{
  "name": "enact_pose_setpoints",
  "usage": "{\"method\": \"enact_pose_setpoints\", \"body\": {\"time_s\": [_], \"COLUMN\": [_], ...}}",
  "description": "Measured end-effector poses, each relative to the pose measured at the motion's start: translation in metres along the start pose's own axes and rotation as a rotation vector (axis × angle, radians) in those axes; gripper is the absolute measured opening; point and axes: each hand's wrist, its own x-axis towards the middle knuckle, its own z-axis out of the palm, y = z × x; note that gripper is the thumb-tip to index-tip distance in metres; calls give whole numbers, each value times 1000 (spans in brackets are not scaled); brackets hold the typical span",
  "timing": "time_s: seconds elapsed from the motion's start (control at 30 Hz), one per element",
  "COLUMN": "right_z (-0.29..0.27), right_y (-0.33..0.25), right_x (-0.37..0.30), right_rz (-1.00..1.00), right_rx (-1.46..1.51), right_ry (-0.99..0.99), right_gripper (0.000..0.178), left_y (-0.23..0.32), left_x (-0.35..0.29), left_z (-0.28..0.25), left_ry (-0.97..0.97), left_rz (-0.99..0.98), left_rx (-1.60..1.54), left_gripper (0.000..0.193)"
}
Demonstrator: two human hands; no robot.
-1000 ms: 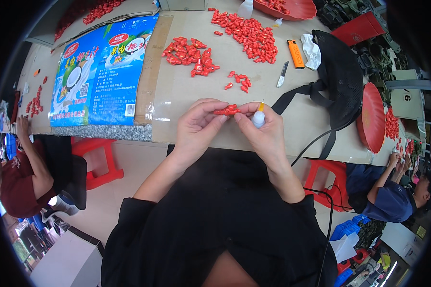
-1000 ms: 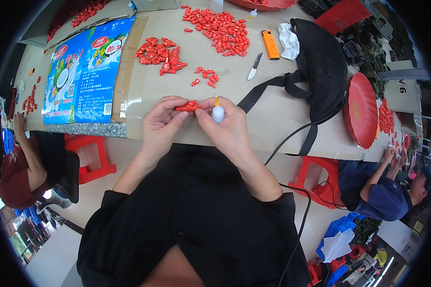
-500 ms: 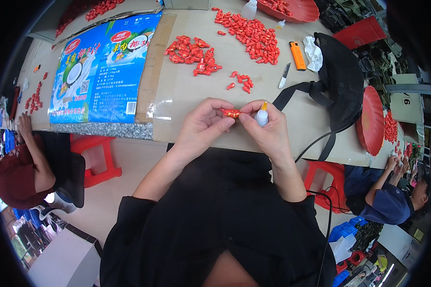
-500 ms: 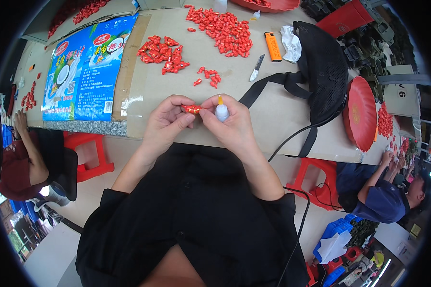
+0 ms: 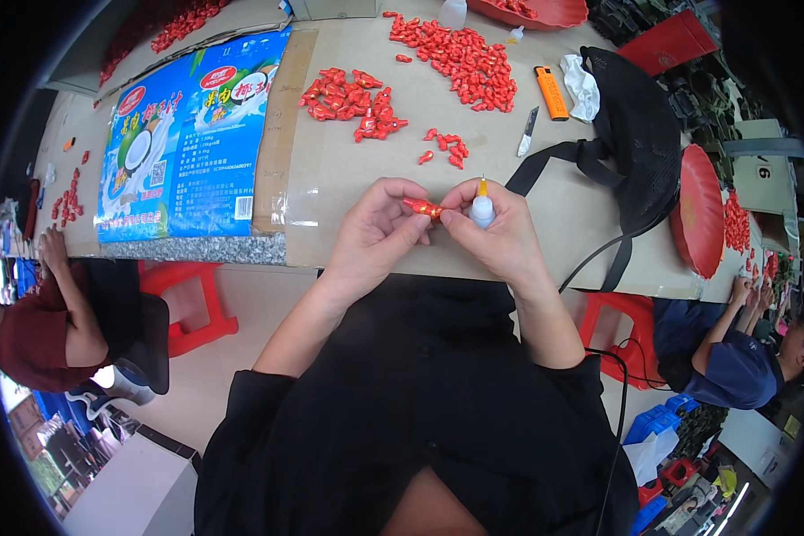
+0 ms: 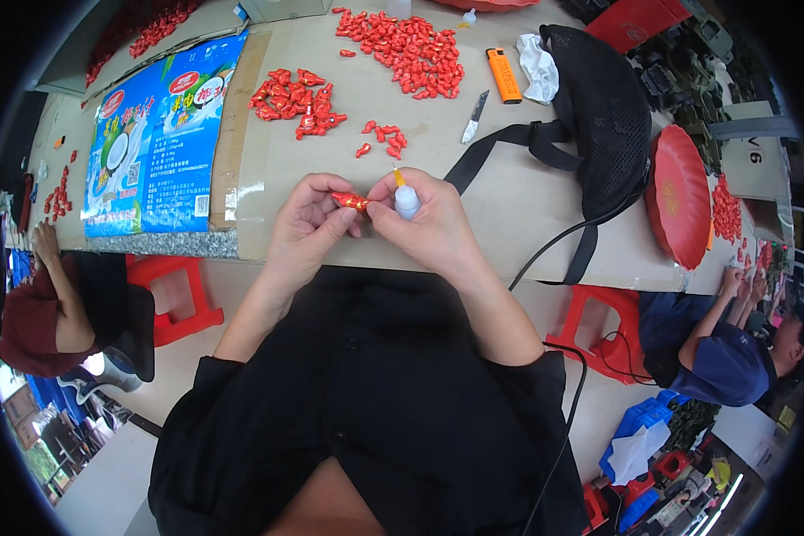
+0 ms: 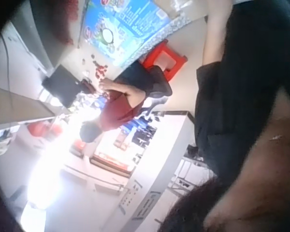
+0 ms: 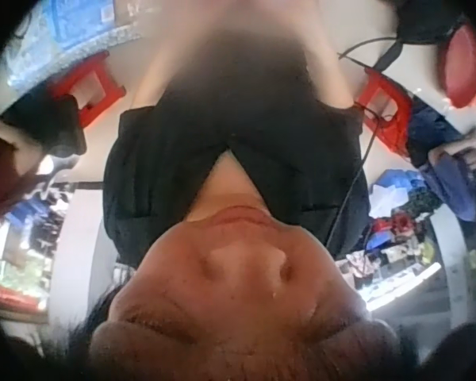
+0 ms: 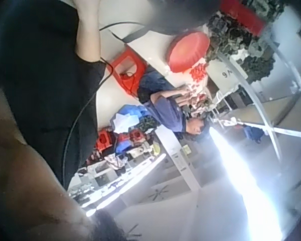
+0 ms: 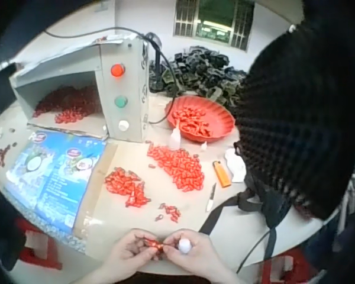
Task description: The person applies glue from a bottle onto small plastic parts and joins the parts together by hand.
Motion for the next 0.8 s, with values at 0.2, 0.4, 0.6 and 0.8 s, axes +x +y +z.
{"method": "enact_pose_setpoints", "body": {"time_s": [0.2,0.4,0.6,0.8], "right_z": [-1,-4,-3,-5], "right_y": [0,-3,-7,-5], "right_x": [0,2,4,5], "right_rz": [24,64,91,119], "right_rx": [9,89,97,64], "right_ry": [-20,-75,-51,-36], "right_gripper": [9,8,9,10], "left_y": [2,2,4,-2], "left_x": [2,2,4,2], "left_z": [0,-1,1,1], "left_ry": [-2,-5,60,86], "left_rz": [-57,-68,-98,-40], "left_rx": [-30,-17,-27,22], "left_gripper": [16,16,15,15]}}
